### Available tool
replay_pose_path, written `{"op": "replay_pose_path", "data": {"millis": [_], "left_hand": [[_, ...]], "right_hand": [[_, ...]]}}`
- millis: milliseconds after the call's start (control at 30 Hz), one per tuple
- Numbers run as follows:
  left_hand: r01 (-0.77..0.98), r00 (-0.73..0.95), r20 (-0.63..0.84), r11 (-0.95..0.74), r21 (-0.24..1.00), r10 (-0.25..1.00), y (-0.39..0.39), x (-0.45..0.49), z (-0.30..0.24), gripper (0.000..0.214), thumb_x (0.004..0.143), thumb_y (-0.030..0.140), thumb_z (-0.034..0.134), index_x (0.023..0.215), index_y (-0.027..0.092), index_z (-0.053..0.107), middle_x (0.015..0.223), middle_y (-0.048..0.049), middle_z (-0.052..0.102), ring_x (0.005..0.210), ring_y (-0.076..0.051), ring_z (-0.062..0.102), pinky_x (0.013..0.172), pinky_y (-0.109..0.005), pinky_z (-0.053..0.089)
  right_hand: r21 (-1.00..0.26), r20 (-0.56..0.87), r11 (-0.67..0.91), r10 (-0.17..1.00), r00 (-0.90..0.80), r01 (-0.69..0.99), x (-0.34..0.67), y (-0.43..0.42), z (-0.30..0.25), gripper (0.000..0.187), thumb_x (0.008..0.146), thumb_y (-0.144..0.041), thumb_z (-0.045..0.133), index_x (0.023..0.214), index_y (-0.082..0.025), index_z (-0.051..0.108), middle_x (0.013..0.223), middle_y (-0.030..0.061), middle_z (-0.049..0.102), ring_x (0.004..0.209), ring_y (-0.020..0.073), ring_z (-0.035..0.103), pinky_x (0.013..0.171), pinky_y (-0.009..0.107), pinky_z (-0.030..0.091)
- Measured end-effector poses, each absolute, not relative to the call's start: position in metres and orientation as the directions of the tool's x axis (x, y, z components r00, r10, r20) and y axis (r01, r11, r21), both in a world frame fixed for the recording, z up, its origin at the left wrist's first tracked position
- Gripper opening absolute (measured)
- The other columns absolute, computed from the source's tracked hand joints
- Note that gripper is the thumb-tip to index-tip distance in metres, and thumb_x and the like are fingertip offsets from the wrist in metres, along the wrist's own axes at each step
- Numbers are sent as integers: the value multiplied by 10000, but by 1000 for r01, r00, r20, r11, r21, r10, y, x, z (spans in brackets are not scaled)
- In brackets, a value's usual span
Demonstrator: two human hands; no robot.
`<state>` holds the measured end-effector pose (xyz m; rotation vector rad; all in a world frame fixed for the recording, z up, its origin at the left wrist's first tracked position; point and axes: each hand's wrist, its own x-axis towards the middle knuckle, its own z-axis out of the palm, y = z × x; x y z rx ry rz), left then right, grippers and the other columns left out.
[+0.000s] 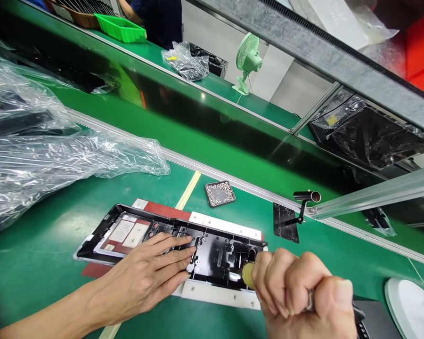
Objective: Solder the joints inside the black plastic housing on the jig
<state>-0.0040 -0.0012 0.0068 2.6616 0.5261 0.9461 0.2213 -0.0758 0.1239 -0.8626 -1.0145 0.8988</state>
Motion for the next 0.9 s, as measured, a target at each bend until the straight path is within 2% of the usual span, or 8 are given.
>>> {"op": "replay_pose_path", "data": {"millis": [333, 700, 900], "left_hand": [[247, 726, 539, -894, 374, 426, -2, -5, 5, 225, 1035, 253, 560, 1116, 153, 744, 1182, -56, 763, 1191, -259, 661, 985, -424, 504], [250, 729, 541, -899, 360, 419, -2, -4, 7, 232, 1051, 257, 536, 1111, 147, 731, 1203, -20, 757, 1183, -266, 658, 976, -428, 490], [249, 728, 539, -896, 368, 423, -2, -4, 5, 235, 1053, 263, 539, 1109, 143, 733, 1204, -21, 756, 1192, -266, 655, 991, -430, 479]], "right_hand": [[-890, 327, 395, 901, 286, -228, 223, -76, 119, 404, 952, -436, 447, 632, -197, 388, 493, -40, 327, 413, 97, 355, 409, 249, 370], [-889, 326, 394, 902, 284, -233, 221, -77, 120, 420, 981, -435, 381, 637, -201, 438, 496, -33, 316, 413, 101, 341, 411, 253, 336], [-889, 353, 412, 894, 275, -200, 218, -76, 121, 434, 977, -435, 394, 617, -194, 370, 479, -30, 293, 406, 96, 317, 406, 247, 330]]}}
